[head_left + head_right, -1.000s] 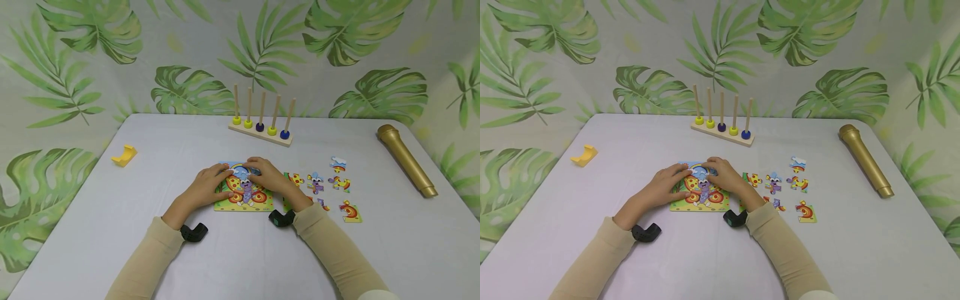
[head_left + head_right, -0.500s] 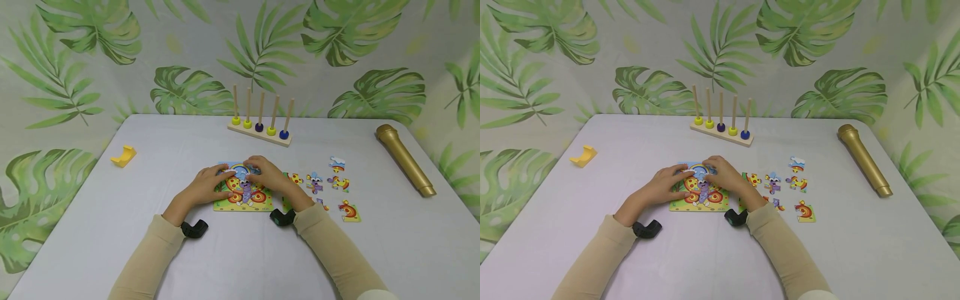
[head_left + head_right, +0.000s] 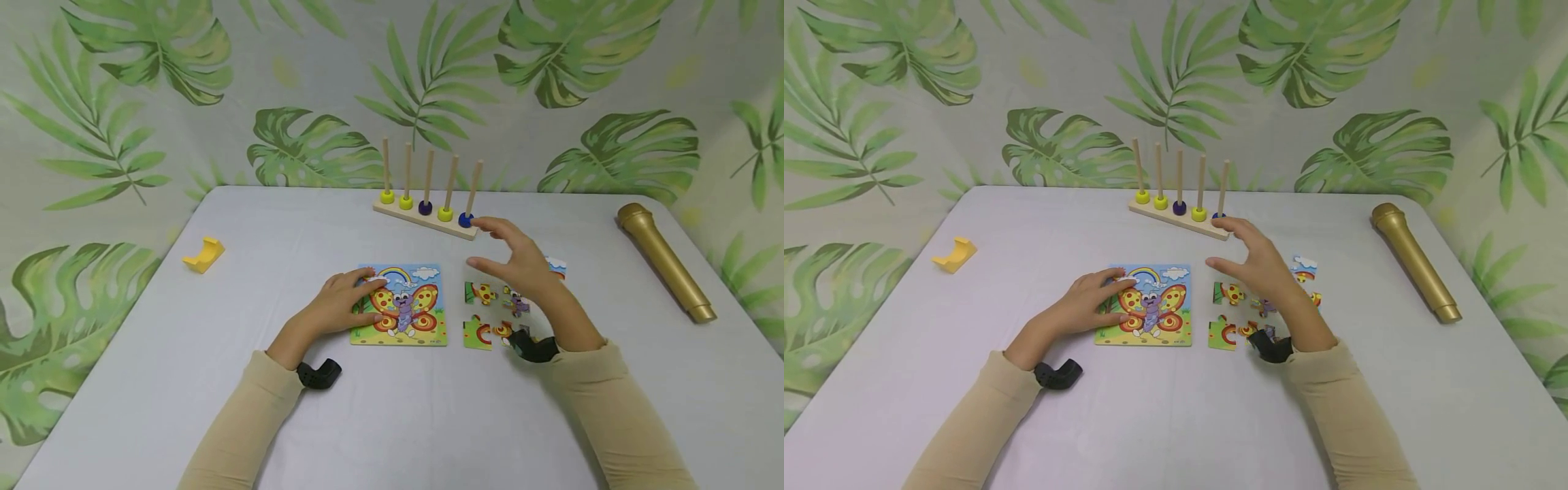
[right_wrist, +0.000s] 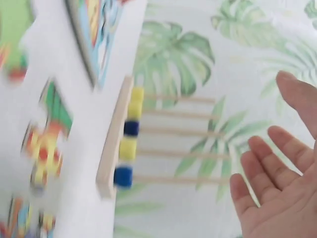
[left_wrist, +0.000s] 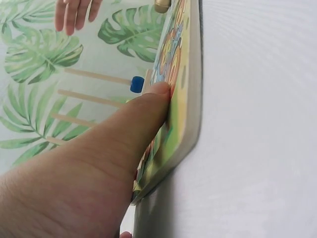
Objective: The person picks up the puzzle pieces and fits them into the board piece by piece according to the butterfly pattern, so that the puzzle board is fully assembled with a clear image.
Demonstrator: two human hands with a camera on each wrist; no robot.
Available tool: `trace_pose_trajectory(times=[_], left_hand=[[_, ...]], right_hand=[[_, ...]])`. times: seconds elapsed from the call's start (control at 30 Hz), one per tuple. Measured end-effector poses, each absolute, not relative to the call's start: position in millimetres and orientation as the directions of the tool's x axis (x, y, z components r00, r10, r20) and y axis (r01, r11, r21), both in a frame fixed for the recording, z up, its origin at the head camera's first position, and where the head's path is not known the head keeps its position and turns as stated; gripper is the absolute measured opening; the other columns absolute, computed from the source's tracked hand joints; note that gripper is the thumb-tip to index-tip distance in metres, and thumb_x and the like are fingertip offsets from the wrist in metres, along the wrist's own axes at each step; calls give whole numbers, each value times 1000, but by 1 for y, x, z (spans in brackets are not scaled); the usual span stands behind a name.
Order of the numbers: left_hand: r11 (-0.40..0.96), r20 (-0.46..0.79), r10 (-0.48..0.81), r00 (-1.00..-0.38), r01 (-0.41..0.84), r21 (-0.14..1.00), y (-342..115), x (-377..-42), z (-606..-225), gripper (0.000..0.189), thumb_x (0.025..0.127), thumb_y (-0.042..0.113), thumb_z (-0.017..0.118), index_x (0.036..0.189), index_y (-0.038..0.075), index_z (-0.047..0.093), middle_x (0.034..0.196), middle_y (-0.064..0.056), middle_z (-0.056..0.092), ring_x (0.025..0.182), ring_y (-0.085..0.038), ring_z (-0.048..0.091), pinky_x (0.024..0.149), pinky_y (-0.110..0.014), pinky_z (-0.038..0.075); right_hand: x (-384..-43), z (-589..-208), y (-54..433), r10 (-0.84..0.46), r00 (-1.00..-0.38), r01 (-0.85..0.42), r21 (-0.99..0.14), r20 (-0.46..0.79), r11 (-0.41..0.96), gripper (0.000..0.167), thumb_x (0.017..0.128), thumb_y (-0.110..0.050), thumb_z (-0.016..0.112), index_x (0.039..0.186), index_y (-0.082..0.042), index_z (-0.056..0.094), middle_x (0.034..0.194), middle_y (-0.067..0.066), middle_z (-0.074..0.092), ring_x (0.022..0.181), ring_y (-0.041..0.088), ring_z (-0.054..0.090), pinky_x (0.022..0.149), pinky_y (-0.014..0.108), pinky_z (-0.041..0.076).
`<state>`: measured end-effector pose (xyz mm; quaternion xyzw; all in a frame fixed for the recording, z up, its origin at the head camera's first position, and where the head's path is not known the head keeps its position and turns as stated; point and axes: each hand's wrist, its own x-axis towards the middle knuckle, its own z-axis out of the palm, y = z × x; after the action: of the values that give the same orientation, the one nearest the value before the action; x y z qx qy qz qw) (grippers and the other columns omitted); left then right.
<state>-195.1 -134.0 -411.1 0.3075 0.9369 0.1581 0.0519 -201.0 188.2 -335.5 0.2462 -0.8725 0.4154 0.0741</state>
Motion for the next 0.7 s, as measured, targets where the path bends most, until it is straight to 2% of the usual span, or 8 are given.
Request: trace_pose_trajectory(times=[0.17, 0.3, 0.7], left_hand=[[759, -3, 594, -804, 560, 331, -134, -194, -410, 66, 83, 55, 52, 139, 27, 35, 144, -5, 24, 130, -26, 20, 104, -47, 12], [762, -11, 593, -805, 556, 331, -133, -194, -411, 66, 83, 57, 51, 139, 27, 34, 144, -5, 23, 131, -25, 19, 104, -47, 11], [768, -21, 585, -811, 545, 336, -133, -194, -409, 66, 83, 56, 51, 140, 26, 34, 145, -4, 21, 132, -23, 17, 105, -47, 10]], right_hand=[[-203, -338, 230, -260, -909, -417, -704, 325, 575, 60, 79, -15, 70, 132, -11, 44, 132, 10, 42, 119, 32, 36, 96, 52, 28], [-209, -351, 258, -188, -934, -353, -721, 303, 596, 58, 79, -9, 69, 131, -4, 43, 133, 15, 41, 120, 36, 35, 96, 52, 27], [-212, -385, 299, -88, -986, -167, -784, 143, 598, 62, 84, -26, 64, 134, -2, 36, 137, 19, 34, 124, 40, 27, 99, 55, 20]])
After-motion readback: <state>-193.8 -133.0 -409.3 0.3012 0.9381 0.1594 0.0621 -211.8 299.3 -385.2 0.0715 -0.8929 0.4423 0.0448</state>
